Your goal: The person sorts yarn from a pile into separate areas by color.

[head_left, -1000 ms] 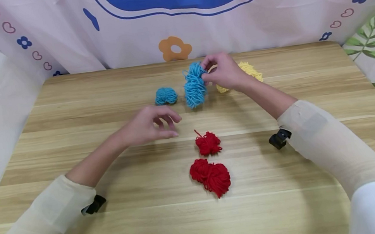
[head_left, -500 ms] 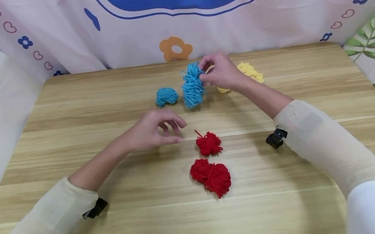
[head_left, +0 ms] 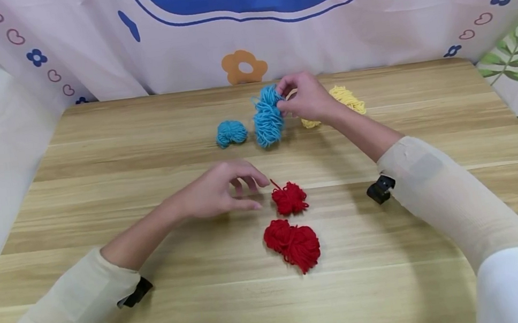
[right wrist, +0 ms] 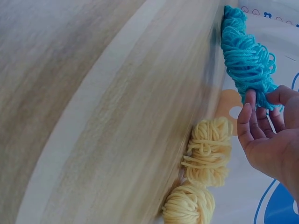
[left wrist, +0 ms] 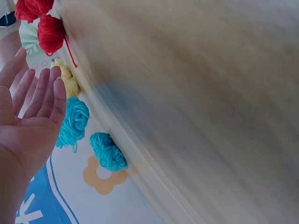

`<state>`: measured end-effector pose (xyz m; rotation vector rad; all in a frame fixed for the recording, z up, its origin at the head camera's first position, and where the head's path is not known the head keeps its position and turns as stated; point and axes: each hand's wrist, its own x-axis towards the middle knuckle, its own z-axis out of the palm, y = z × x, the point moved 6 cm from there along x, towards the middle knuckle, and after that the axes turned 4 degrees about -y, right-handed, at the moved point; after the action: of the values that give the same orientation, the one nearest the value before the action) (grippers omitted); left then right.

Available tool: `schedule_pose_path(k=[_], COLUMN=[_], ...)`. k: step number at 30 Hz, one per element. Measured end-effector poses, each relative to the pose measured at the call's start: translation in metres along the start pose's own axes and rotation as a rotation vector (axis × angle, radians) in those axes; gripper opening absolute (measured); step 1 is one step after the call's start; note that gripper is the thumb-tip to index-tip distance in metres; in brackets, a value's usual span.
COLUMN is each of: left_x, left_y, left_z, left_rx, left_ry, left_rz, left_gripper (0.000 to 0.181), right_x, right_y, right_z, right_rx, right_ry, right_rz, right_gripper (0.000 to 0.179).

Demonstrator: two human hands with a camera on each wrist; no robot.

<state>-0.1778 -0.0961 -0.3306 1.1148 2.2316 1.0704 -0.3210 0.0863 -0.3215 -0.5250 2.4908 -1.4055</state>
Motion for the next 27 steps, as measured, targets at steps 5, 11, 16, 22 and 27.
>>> schedule_pose_path(k=[5,11,16,22,27], left_x=[0.002,0.004,0.004,0.005,0.005], left_y=[0.002,0.005,0.008,0.011,0.012], left_z=[0.007,0.013,0.017,0.018,0.019], left_rx=[-0.009,-0.002,-0.006,0.003,0.003], left_ry=[-0.038,-0.077,-0.103,-0.112,-0.120], left_rz=[-0.005,0.004,0.006,0.010,0.017], left_gripper=[0.038,0.037,0.038,0.039,0.039], right_x=[0.001,0.001,0.003,0.007,0.008], right_y=[0.001,0.000,-0.002,-0.001,-0.003], right_z=[0.000,0.001,0.001,0.004,0.006], right_rx=[-0.007,-0.011,-0.014,-0.011,-0.015], right_ry=[0.000,0.000,-0.004,-0.009,-0.012], right_rz=[-0.001,0.000,0.002,-0.009,-0.021], right_gripper=[0.010,0.011,0.010,0.010,0.009])
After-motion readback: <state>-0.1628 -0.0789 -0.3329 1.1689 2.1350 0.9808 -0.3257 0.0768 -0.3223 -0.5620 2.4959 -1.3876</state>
